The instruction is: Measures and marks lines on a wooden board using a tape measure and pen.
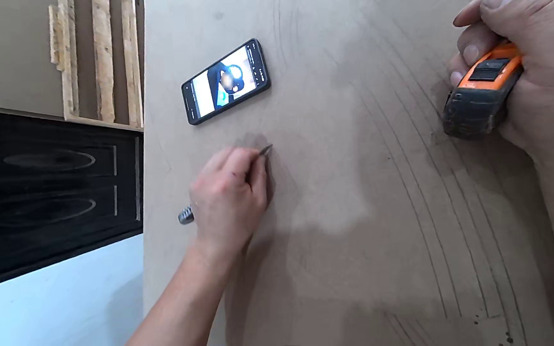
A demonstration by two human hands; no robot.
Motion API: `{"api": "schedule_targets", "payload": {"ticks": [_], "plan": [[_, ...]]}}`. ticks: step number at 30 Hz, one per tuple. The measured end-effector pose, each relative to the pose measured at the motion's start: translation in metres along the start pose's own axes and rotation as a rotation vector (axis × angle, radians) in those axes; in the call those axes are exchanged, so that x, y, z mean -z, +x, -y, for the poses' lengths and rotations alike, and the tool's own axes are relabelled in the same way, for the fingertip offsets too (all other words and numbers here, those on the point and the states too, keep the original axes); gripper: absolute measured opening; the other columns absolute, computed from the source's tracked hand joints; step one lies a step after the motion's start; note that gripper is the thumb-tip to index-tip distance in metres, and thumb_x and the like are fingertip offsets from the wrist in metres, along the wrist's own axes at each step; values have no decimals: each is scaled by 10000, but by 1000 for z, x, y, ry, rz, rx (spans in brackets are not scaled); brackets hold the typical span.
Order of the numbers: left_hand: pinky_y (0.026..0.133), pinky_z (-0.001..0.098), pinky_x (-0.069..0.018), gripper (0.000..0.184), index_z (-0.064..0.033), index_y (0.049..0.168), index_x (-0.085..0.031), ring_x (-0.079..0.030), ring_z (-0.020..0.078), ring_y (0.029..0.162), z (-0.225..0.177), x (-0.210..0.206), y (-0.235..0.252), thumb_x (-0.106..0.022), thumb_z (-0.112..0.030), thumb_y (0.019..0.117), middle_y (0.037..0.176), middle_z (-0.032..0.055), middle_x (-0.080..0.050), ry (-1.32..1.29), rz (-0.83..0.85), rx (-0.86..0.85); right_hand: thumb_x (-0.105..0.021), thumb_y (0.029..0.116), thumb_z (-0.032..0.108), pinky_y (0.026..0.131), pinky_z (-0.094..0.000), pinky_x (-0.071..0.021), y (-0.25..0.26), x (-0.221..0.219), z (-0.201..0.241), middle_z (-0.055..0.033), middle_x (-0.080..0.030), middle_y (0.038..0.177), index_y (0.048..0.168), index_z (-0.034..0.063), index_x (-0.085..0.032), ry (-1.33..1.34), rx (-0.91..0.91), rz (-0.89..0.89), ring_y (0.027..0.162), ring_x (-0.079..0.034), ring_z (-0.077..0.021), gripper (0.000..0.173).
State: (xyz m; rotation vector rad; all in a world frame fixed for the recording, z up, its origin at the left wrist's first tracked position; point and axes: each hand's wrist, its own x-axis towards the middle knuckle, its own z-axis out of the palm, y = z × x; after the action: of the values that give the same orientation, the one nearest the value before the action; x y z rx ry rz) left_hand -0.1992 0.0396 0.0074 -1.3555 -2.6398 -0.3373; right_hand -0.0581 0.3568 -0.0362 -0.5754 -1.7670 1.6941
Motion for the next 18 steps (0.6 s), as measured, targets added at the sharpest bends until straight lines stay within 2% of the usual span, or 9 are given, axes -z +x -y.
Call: {"api": "schedule_targets", "payload": {"ticks": [3,7,11,14,18], "plan": [[651,310,-559,154,-71,962,-759,-673,139,770,-5,4,-10,-647,-175,985,876,48,-711,-32,17,-61,-545,1072,267,560,-251,-542,1,0,1,73,-615,722,985,143,-694,19,-3,-1,606,-597,-74,213],[659,341,-549,156,-68,973,-746,-674,162,774,6,2,-2,-648,-186,1002,877,62,-710,2,6,-14,-579,1057,267,573,-251,-556,2,1,-4,70,-604,717,997,126,-699,25,-9,1,610,-602,-75,194],[654,322,-555,161,-68,966,-754,-678,154,773,3,5,-8,-644,-183,991,890,61,-720,-55,40,-117,-592,1050,265,585,-251,-549,3,4,-5,67,-612,726,989,130,-710,15,-10,-9,622,-601,-73,190],[646,334,-538,160,-61,975,-750,-664,160,757,11,1,2,-650,-183,1002,880,70,-708,-42,20,-84,-609,1032,224,607,-218,-551,0,1,-7,75,-625,740,910,160,-691,58,6,4,646,-609,-51,160],[705,303,-573,170,-50,973,-754,-690,151,832,-6,11,-22,-632,-168,989,927,67,-729,-118,75,-198,-605,1031,220,621,-210,-554,-1,2,-6,82,-629,747,862,182,-680,49,23,4,666,-616,-44,189]]}}
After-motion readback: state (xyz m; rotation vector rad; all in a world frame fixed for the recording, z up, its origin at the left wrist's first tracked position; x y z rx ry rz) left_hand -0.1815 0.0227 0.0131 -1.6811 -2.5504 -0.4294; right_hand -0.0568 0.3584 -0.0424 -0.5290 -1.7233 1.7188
